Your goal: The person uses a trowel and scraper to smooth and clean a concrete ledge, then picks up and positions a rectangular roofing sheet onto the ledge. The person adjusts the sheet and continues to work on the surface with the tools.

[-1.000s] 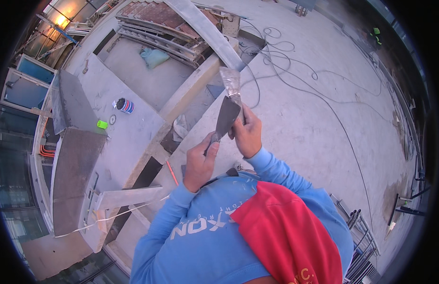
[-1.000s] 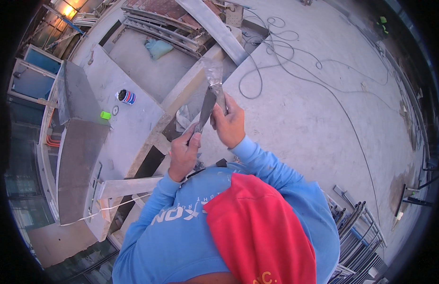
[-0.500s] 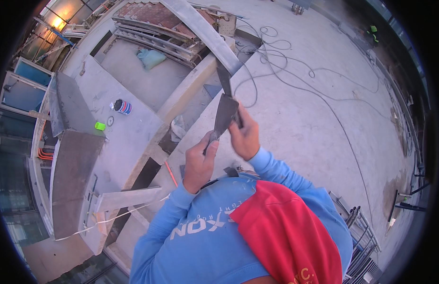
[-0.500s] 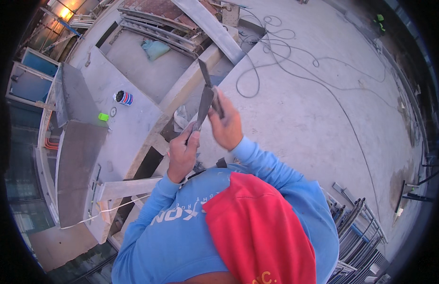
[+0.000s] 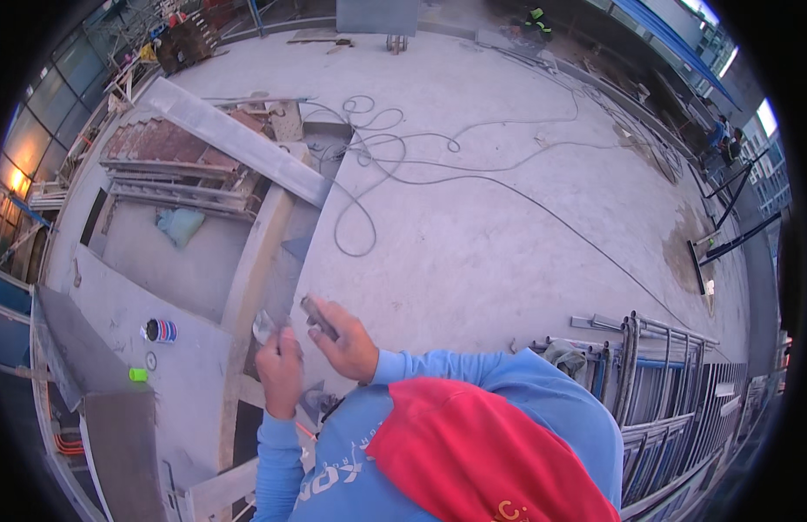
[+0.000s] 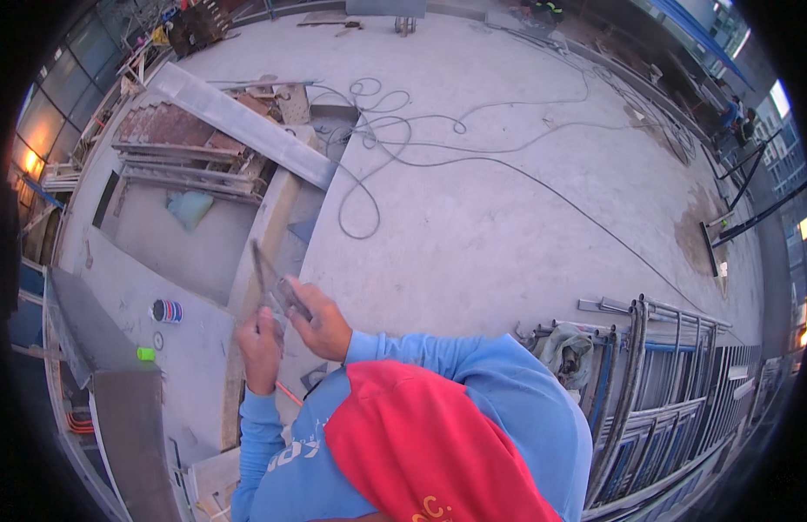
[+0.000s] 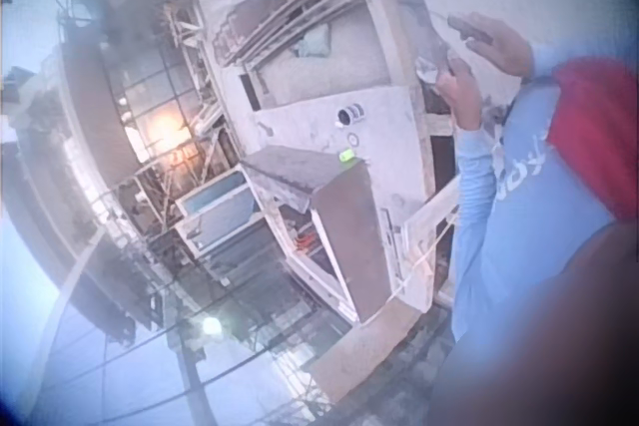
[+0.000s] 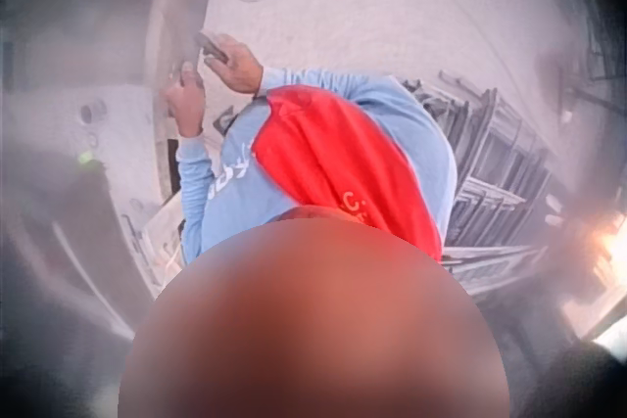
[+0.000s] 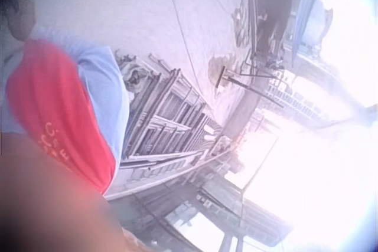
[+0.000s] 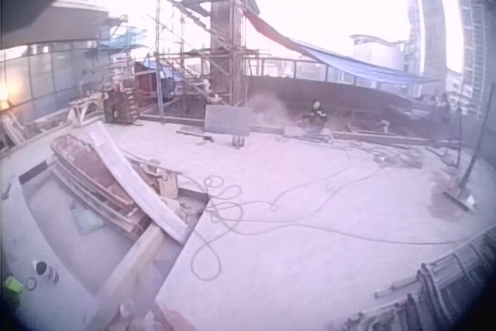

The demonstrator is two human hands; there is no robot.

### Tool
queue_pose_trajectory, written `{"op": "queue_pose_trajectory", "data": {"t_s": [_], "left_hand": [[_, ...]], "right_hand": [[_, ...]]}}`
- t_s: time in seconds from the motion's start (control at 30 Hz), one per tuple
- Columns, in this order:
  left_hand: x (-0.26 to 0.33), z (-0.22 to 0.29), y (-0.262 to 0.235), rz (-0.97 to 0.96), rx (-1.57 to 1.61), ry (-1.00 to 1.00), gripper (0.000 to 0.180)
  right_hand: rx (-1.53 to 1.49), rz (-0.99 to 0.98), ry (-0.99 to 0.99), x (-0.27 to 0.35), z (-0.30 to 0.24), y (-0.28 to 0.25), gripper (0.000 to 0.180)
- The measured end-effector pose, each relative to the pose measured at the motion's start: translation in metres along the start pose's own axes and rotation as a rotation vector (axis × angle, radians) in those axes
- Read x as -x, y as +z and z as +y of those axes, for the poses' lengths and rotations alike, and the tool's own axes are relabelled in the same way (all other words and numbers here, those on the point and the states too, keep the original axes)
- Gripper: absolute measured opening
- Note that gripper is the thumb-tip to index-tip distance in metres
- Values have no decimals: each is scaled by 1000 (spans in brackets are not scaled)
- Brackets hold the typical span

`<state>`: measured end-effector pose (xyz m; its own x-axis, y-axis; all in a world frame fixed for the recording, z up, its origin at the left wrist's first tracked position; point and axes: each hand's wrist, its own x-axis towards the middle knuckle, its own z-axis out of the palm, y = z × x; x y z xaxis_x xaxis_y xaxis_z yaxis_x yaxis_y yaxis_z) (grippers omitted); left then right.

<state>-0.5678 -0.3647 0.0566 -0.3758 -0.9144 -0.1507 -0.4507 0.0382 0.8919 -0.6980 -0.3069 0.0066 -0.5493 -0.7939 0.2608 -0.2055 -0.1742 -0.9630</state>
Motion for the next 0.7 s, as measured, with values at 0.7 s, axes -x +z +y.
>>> {"op": "queue_pose_trajectory", "data": {"t_s": [0.7], "left_hand": [[-55,-24,-40,196,204,251,36]], "right_hand": [[-229,62,262,-17,1,-33,44]]}}
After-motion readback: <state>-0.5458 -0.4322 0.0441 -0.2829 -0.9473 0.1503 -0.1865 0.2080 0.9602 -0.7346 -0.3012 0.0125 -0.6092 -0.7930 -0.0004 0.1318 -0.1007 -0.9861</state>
